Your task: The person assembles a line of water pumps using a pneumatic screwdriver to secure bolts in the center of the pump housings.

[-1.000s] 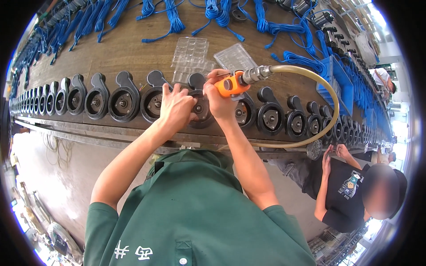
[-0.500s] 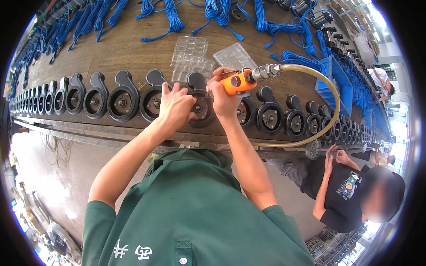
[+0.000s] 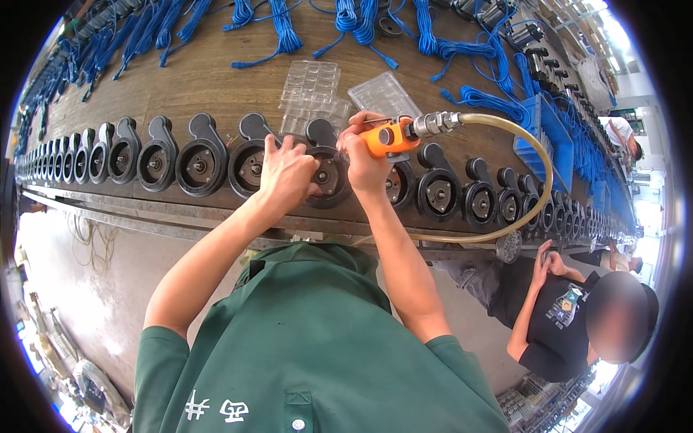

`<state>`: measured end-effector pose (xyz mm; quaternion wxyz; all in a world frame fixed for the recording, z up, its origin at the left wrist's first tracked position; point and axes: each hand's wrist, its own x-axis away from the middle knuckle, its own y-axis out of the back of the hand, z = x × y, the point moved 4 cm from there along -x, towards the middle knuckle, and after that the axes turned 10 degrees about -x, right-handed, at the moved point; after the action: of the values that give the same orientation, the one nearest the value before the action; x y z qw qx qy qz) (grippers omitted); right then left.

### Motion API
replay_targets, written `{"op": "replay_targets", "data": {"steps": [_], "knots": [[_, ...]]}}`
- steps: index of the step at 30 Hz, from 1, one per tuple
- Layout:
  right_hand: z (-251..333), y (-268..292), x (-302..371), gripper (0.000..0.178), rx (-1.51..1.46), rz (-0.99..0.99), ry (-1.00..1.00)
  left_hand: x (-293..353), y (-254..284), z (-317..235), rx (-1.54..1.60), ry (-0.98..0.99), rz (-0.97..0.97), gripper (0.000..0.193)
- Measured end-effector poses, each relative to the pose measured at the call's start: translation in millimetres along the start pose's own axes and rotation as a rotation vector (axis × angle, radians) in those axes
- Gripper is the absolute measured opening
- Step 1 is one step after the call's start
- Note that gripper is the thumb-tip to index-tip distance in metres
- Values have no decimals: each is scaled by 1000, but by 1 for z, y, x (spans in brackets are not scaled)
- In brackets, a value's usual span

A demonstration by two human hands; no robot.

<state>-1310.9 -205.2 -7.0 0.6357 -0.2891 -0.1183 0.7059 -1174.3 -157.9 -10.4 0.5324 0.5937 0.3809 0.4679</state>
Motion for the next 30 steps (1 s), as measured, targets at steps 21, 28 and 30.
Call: {"op": "replay_targets", "data": {"steps": [21, 28, 30], "knots": [[-1, 1, 0, 22, 11, 27, 19, 2, 1, 1, 66, -3, -79, 32], [-2, -3, 1, 21, 39, 58, -5, 3, 1, 1, 80, 9, -98, 31], [-2, -2, 2, 21, 47, 61, 0, 3, 0, 2, 86, 9, -99, 31]]}}
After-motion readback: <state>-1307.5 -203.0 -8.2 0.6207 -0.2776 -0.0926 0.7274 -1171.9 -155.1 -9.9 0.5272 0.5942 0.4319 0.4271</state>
